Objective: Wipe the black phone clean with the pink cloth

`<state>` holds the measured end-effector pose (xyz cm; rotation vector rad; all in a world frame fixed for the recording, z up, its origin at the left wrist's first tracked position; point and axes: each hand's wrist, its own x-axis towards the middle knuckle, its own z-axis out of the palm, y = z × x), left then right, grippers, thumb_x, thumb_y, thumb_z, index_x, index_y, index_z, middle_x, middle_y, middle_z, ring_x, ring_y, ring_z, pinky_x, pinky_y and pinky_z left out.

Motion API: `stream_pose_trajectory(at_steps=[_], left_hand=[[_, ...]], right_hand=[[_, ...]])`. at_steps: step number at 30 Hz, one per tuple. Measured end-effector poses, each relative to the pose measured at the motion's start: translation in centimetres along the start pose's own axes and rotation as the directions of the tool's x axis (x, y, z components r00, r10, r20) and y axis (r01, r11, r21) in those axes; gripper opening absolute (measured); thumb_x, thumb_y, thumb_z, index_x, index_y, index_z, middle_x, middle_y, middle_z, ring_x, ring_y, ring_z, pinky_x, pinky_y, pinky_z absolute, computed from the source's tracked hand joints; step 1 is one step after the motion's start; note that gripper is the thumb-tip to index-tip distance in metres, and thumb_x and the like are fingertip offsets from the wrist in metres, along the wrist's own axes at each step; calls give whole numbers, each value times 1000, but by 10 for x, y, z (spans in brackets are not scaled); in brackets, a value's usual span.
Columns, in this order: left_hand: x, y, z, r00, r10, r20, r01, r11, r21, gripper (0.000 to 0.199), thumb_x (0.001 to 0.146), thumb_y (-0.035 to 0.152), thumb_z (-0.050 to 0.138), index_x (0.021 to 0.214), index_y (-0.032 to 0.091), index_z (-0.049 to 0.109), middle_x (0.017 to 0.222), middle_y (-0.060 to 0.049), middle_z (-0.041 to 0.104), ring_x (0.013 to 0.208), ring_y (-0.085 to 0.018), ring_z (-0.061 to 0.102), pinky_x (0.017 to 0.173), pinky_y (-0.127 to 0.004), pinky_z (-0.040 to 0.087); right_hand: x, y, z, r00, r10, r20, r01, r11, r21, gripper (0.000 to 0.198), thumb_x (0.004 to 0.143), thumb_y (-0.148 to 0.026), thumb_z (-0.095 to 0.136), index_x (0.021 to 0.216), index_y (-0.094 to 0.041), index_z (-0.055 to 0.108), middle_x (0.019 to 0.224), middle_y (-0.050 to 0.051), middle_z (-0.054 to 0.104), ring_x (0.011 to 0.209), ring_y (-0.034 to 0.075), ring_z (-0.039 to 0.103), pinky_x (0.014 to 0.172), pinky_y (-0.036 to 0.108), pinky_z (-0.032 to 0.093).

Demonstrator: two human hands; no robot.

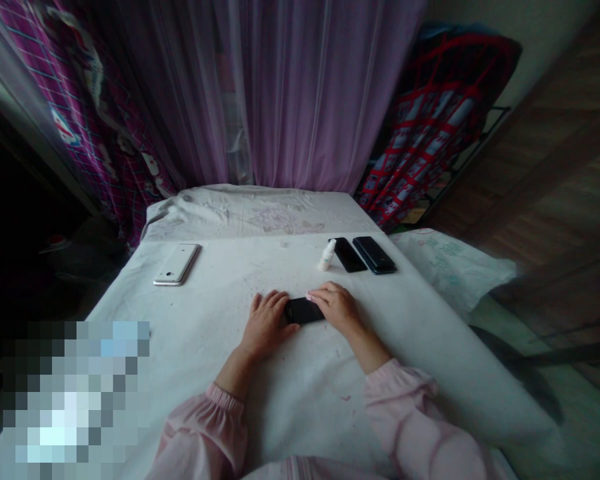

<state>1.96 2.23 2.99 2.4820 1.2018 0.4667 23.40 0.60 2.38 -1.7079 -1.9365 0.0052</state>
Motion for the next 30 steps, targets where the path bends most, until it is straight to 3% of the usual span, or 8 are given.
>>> stream_pose_trajectory(at_steps=[12, 18, 23, 30], left_hand=[[0, 2, 0, 1000, -8, 16, 8, 1000, 16, 59, 81, 39, 69, 133, 22, 48, 142, -12, 51, 136, -30, 38, 113, -58, 17], [5, 11, 6, 999, 11, 35, -11, 1000, 17, 72, 80, 44, 70, 141, 19, 40, 144, -17, 47, 137, -34, 36, 112, -63, 15], [12, 15, 11, 999, 42, 14, -41, 999, -15, 57, 83, 40, 67, 133, 22, 49, 133, -13, 56, 130, -32, 45, 112, -63, 13], [12, 14, 9, 999, 44, 5, -44, 998, -35, 55, 81, 39, 68, 131, 22, 51, 131, -12, 58, 129, -31, 44, 111, -62, 14]], right_hand=[[-47, 3, -20, 998, -43, -37, 46, 995, 89, 21, 93, -32, 55, 93, -27, 76, 82, 2, 65, 78, 15, 61, 71, 25, 46], [-46, 0, -20, 998, -46, -30, 49, 995, 82, 20, 92, -31, 56, 93, -28, 76, 82, 2, 66, 78, 16, 62, 71, 26, 47], [-46, 0, -20, 998, -47, -35, 49, 997, 65, 20, 92, -30, 56, 94, -29, 75, 81, 2, 66, 78, 16, 62, 71, 26, 47], [-20, 11, -8, 998, 30, -51, -29, 999, 25, 19, 91, -29, 57, 94, -29, 76, 84, 3, 67, 79, 16, 63, 72, 26, 48]])
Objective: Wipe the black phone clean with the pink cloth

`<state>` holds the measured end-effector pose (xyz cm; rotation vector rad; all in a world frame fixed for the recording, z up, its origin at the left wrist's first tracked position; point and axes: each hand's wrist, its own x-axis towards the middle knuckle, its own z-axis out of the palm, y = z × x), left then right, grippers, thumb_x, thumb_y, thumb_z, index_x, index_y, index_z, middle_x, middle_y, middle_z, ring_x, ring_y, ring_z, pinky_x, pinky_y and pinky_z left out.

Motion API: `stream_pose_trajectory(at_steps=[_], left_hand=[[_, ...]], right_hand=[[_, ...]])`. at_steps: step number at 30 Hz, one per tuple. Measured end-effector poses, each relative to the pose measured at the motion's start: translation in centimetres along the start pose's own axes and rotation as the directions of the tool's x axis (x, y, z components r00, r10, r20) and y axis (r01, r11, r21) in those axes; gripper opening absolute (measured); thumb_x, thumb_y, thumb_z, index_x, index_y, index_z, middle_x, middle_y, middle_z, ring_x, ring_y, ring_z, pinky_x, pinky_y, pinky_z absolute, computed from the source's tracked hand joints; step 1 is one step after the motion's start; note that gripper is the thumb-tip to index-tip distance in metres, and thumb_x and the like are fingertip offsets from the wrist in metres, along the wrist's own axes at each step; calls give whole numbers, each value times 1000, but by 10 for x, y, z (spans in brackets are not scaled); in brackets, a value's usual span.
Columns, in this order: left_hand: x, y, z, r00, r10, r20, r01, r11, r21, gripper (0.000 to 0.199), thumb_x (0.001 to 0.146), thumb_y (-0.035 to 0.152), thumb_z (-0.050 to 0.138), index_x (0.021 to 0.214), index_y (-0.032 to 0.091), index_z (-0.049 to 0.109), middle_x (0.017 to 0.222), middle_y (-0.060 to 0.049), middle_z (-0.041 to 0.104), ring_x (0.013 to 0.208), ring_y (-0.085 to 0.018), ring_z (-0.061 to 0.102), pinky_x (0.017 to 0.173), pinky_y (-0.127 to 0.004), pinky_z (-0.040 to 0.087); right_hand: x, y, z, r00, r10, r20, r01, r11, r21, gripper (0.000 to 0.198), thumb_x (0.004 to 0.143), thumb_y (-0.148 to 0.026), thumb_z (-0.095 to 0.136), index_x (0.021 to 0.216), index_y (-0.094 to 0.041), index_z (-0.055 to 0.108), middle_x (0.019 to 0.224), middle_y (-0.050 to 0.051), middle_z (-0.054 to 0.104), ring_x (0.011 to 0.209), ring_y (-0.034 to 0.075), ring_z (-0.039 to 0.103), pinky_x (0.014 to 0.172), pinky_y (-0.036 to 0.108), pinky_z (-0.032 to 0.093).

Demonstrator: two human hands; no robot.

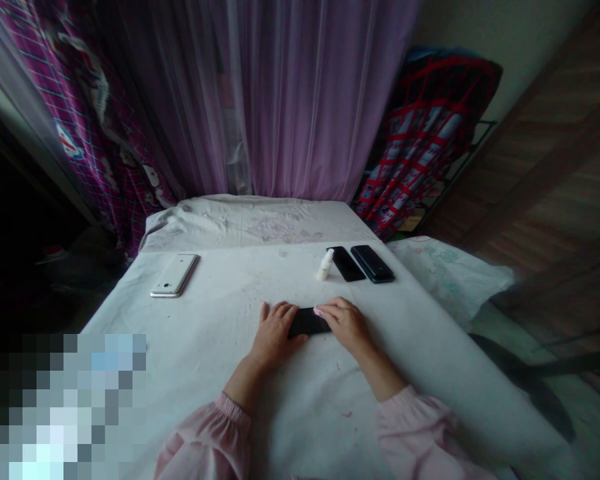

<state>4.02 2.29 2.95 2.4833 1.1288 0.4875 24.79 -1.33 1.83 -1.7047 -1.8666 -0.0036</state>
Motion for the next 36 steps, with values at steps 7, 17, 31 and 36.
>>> stream_pose_trajectory(at_steps=[7, 17, 31, 36], left_hand=[[-2, -1, 3, 998, -3, -59, 5, 1000, 29, 55, 79, 39, 70, 129, 22, 53, 123, -11, 60, 119, -31, 50, 111, -57, 22], [-2, -3, 7, 997, -13, -75, 16, 999, 43, 57, 78, 40, 71, 129, 22, 53, 122, -11, 59, 118, -31, 50, 111, -55, 24], [-20, -25, 0, 993, -20, -112, 28, 997, 74, 63, 78, 44, 69, 133, 20, 49, 125, -15, 58, 120, -33, 51, 109, -58, 27], [-26, -30, 1, 987, -2, -160, 15, 997, 80, 50, 78, 45, 69, 121, 23, 55, 121, -11, 61, 116, -32, 54, 108, -59, 27]], right_hand=[[2, 2, 3, 999, 40, -29, -39, 999, 39, 22, 92, -29, 54, 94, -28, 76, 84, 4, 68, 78, 16, 64, 71, 26, 49], [-45, -1, -10, 997, 66, -51, -61, 993, 103, 27, 94, -35, 50, 96, -28, 76, 84, 4, 66, 76, 16, 64, 69, 25, 49], [-6, 22, 14, 887, 341, -311, -237, 915, 326, 35, 88, -40, 48, 83, -18, 76, 83, 11, 71, 76, 21, 66, 68, 33, 54], [-35, 8, 3, 915, 319, -246, -230, 916, 329, 28, 88, -39, 54, 86, -21, 75, 82, 7, 70, 74, 18, 66, 67, 28, 53]])
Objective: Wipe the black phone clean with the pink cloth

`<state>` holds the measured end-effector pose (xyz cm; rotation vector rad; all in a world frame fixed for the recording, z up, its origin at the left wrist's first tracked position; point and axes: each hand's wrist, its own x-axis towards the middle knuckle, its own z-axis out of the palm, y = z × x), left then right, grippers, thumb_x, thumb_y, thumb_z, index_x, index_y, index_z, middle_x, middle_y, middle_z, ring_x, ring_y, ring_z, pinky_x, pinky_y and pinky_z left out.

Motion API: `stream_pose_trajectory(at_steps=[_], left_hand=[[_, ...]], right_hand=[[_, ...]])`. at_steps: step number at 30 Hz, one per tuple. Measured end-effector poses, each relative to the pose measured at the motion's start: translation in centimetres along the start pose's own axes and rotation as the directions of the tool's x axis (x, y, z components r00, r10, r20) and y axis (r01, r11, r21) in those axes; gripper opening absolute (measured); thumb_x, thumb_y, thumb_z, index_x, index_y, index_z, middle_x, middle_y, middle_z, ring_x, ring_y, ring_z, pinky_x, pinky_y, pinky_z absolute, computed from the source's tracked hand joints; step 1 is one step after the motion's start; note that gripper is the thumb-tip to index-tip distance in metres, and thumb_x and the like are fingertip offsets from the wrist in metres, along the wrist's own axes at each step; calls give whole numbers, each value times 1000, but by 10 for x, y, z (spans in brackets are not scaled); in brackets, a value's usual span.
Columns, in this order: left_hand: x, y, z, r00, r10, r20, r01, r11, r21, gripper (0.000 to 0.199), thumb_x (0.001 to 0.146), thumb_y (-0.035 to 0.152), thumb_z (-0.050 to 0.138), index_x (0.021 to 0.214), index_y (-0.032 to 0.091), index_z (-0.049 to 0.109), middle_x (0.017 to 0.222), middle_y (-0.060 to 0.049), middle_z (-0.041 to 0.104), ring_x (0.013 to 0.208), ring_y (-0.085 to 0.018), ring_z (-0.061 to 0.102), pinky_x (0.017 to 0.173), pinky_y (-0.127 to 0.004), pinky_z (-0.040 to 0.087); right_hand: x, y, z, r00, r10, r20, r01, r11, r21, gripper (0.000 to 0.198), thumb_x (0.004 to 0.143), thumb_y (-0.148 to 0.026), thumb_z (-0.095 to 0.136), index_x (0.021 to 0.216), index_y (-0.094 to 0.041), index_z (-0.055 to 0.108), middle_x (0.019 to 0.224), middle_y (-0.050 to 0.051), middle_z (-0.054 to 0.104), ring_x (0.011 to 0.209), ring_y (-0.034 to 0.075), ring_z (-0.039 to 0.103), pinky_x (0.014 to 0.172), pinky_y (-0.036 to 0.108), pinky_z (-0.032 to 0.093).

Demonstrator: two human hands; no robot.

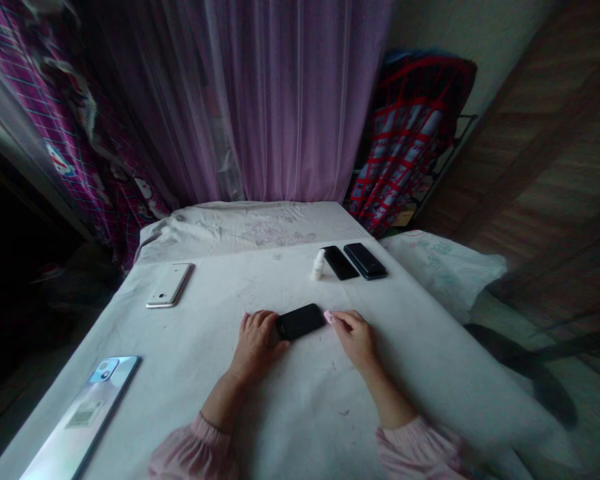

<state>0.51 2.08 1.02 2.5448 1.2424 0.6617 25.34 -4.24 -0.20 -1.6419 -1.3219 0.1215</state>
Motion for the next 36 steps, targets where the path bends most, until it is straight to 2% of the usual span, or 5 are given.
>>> stream_pose_trajectory(at_steps=[6, 10, 17, 28, 36], left_hand=[[-6, 14, 3, 991, 78, -108, -80, 997, -13, 64, 71, 75, 60, 103, 20, 58, 110, -12, 64, 107, -32, 57, 101, -55, 35], [-10, 19, 6, 994, 93, -65, -93, 996, 2, 73, 74, 77, 55, 117, 19, 55, 117, -15, 64, 113, -33, 56, 104, -57, 30], [-12, 23, 9, 994, 108, -11, -107, 993, 40, 84, 74, 74, 58, 132, 15, 49, 124, -19, 62, 117, -36, 55, 105, -60, 28], [-8, 31, 5, 998, 68, -6, -68, 998, -2, 62, 78, 54, 67, 129, 21, 54, 122, -13, 62, 115, -33, 54, 107, -58, 28], [-7, 32, 8, 998, 56, -1, -56, 998, 0, 69, 74, 59, 70, 128, 19, 53, 126, -14, 60, 118, -34, 53, 107, -60, 27]], right_hand=[[-3, -12, 3, 998, -37, 59, 42, 995, -85, 26, 89, -33, 52, 91, -22, 75, 87, 7, 70, 77, 17, 67, 72, 27, 53], [6, -21, 3, 998, -56, 27, 56, 998, 16, 27, 89, -35, 52, 93, -22, 75, 88, 8, 70, 80, 18, 67, 76, 29, 54], [12, -15, 14, 983, 164, 84, -178, 962, 207, 30, 82, -38, 55, 96, -18, 74, 88, 9, 73, 78, 22, 68, 70, 33, 56], [4, -22, 4, 967, -104, 233, 138, 981, -136, 26, 90, -26, 52, 110, -25, 69, 104, 6, 69, 92, 18, 66, 82, 29, 53], [4, -18, 6, 964, -148, 221, 199, 953, -230, 29, 95, -19, 45, 108, -25, 70, 97, 5, 69, 85, 16, 66, 77, 26, 52]])
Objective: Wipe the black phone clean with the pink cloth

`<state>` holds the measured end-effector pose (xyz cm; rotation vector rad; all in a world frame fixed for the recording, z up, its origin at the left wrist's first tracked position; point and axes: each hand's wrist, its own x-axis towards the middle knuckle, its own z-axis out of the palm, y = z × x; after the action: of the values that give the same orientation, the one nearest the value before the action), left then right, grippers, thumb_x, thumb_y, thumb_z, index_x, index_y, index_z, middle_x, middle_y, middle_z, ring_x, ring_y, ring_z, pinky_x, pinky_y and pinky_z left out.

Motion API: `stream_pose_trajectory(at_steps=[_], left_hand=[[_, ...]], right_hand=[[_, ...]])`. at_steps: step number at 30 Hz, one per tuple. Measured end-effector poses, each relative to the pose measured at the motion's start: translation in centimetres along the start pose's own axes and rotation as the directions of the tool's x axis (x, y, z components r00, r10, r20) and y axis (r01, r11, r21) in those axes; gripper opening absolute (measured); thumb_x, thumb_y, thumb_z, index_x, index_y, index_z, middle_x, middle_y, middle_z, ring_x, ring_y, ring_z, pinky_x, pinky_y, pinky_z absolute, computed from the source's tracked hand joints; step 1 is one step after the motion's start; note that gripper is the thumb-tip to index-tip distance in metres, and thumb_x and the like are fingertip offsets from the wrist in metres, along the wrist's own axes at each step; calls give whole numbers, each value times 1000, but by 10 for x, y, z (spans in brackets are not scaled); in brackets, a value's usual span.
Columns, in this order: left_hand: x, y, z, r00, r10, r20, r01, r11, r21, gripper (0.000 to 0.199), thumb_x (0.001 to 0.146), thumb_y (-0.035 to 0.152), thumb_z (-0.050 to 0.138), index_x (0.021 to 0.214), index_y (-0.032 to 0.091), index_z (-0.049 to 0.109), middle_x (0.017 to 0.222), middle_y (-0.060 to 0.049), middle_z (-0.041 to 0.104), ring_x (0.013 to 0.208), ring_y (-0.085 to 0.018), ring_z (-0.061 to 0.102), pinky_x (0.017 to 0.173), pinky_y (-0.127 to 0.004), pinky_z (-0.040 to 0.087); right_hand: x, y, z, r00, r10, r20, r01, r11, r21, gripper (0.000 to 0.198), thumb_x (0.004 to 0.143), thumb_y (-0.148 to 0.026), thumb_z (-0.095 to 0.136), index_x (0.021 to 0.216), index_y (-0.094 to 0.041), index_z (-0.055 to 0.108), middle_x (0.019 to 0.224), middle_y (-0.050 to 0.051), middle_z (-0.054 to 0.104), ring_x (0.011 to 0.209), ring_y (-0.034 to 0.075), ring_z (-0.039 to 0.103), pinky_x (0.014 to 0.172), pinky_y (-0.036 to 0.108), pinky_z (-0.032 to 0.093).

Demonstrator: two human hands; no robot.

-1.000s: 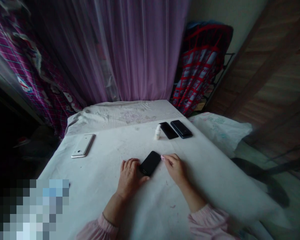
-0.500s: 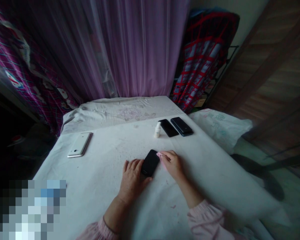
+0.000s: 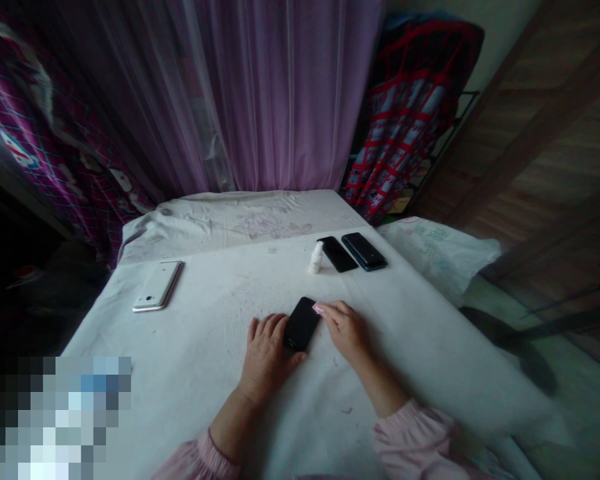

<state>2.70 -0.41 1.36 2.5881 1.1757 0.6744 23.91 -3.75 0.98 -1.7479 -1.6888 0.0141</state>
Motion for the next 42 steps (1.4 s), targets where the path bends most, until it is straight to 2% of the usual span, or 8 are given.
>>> stream_pose_trajectory(at_steps=[5, 10, 19, 27, 35, 40, 42], left_hand=[[0, 0, 1, 1000, -13, -4, 13, 1000, -5, 66, 74, 57, 70, 127, 21, 53, 127, -14, 60, 120, -34, 52, 107, -59, 26], [1, 2, -1, 1000, -19, 2, 19, 1000, -10, 64, 75, 53, 71, 127, 20, 53, 128, -14, 60, 121, -33, 52, 108, -59, 26], [1, 4, -5, 1000, -21, 13, 21, 1000, -14, 61, 77, 47, 70, 128, 20, 52, 129, -14, 59, 123, -33, 51, 108, -59, 26], [2, 6, -8, 998, -36, 42, 36, 999, 0, 62, 75, 43, 73, 128, 18, 52, 130, -14, 60, 123, -33, 51, 108, -59, 27], [2, 5, -6, 999, -26, 31, 26, 1000, 8, 61, 76, 44, 72, 128, 20, 52, 129, -14, 60, 122, -34, 51, 107, -60, 28], [2, 5, -6, 999, -33, 42, 33, 999, 11, 61, 76, 42, 72, 129, 19, 52, 130, -14, 60, 123, -34, 51, 108, -60, 27], [2, 4, -5, 999, -28, 31, 27, 1000, 10, 60, 77, 41, 71, 130, 20, 52, 129, -14, 60, 123, -34, 51, 108, -59, 27]], right_hand=[[-9, -11, -4, 994, -109, 8, 110, 992, -65, 28, 94, -16, 47, 105, -25, 71, 87, 4, 68, 81, 15, 64, 72, 23, 49], [-20, -19, -5, 983, -182, 17, 183, 980, -75, 26, 93, -17, 49, 107, -25, 70, 87, 5, 67, 80, 15, 63, 72, 22, 47], [-7, -8, -5, 1000, -23, 9, 24, 991, -134, 28, 93, -20, 48, 106, -26, 72, 88, 5, 67, 76, 14, 63, 68, 22, 47], [-17, -17, -3, 993, -92, 76, 98, 993, -71, 31, 93, -16, 46, 111, -27, 69, 93, 5, 67, 79, 13, 64, 71, 20, 49], [-9, -6, -4, 1000, -3, 2, 3, 998, -66, 30, 93, -18, 46, 108, -26, 71, 90, 5, 67, 78, 14, 64, 73, 22, 50], [-17, -12, 0, 995, -85, 55, 85, 996, -7, 32, 94, -18, 44, 112, -26, 69, 93, 6, 66, 80, 14, 64, 75, 22, 50], [-18, -13, 0, 995, -82, 60, 83, 996, -14, 32, 93, -17, 44, 112, -27, 69, 93, 6, 66, 80, 14, 64, 74, 22, 50]])
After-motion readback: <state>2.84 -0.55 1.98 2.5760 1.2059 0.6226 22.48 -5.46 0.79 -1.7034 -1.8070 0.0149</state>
